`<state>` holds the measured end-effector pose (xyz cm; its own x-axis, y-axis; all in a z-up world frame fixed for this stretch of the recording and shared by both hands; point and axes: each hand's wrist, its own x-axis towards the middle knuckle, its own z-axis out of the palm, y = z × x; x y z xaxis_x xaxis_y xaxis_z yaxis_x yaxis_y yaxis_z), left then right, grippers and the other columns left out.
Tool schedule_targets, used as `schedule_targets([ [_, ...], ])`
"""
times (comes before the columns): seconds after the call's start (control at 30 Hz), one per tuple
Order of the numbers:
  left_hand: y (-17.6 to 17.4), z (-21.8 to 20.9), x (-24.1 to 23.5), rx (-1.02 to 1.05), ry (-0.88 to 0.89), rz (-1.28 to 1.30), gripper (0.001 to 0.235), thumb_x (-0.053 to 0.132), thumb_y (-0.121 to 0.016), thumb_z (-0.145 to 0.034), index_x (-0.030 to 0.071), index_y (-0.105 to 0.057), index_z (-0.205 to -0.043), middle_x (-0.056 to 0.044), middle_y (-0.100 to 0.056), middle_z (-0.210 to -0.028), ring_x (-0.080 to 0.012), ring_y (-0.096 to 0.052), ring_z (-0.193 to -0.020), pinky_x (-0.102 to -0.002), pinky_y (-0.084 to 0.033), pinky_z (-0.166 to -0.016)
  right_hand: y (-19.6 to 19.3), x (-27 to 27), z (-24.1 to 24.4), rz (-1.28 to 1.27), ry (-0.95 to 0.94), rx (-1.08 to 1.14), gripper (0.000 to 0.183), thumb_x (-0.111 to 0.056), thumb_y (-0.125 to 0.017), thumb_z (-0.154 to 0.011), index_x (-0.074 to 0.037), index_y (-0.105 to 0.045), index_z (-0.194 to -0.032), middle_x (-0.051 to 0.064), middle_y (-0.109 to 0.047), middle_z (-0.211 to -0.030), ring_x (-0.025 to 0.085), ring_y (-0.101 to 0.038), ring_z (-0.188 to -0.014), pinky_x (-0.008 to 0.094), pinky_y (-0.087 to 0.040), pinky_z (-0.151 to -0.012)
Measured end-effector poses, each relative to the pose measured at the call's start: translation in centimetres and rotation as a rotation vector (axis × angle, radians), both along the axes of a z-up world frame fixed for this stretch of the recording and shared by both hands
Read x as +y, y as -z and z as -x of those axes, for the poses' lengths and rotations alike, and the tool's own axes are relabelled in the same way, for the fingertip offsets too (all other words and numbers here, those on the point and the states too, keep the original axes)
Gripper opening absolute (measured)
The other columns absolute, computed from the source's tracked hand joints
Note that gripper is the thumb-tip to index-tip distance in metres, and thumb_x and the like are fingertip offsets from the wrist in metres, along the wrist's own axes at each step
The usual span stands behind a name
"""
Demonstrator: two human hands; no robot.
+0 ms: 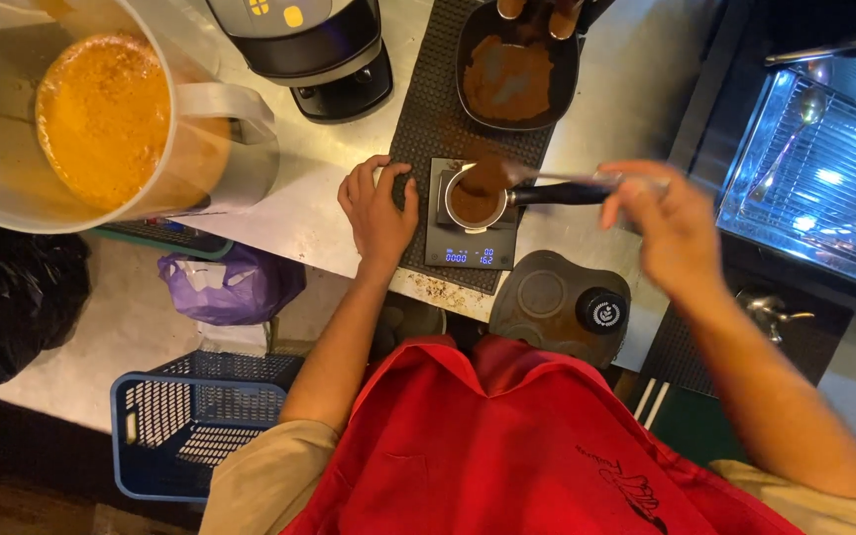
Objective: A barista prepares multiple shots of espresso by dosing coffee grounds, weighing them, tamping, and operating the espresso machine.
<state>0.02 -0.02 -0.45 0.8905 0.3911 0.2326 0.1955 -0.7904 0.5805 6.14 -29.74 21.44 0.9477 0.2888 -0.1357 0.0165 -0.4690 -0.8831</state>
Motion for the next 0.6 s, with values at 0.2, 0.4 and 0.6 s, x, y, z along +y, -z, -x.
schedule_targets([
  [0.2,-0.1,0.0,0.0,-0.032,0.006,0.004,0.013,0.022,-0.074,-0.099,0.020,-0.067,-0.110,0.000,-0.056,-0.125,-0.0227,-0.046,-0.132,-0.052,-0.025,-0.116,4.3,-3.9,3.1,0.368,-0.299,-0.810,0.028,-0.012,-0.064,-0.104,-0.013,-0.076,-0.130,-0.006,-0.075,-0.092,0.021,-0.062,-0.086,0.043,-0.033,-0.096],
  [0.4,-2.2,0.0,0.0,-0.102,0.027,-0.002,0.015,0.021,-0.065,-0.097,0.020,-0.070,-0.111,-0.002,-0.059,-0.122,-0.0255,-0.055,-0.120,-0.046,-0.034,-0.110,3.4,-3.0,-2.0,0.445,-0.083,-0.800,0.026,-0.002,-0.053,-0.119,-0.003,-0.069,-0.139,0.001,-0.072,-0.094,0.028,-0.058,-0.095,0.045,-0.031,-0.102],
  [0.6,-2.4,-0.1,-0.1,-0.103,0.020,-0.004,0.013,0.021,-0.065,-0.097,0.019,-0.070,-0.110,-0.002,-0.059,-0.122,-0.0246,-0.055,-0.119,-0.046,-0.034,-0.110,9.6,-0.4,-9.3,0.610,-0.104,-0.734,0.030,-0.011,-0.051,-0.115,-0.011,-0.074,-0.133,-0.011,-0.070,-0.087,0.024,-0.058,-0.083,0.041,-0.031,-0.087],
])
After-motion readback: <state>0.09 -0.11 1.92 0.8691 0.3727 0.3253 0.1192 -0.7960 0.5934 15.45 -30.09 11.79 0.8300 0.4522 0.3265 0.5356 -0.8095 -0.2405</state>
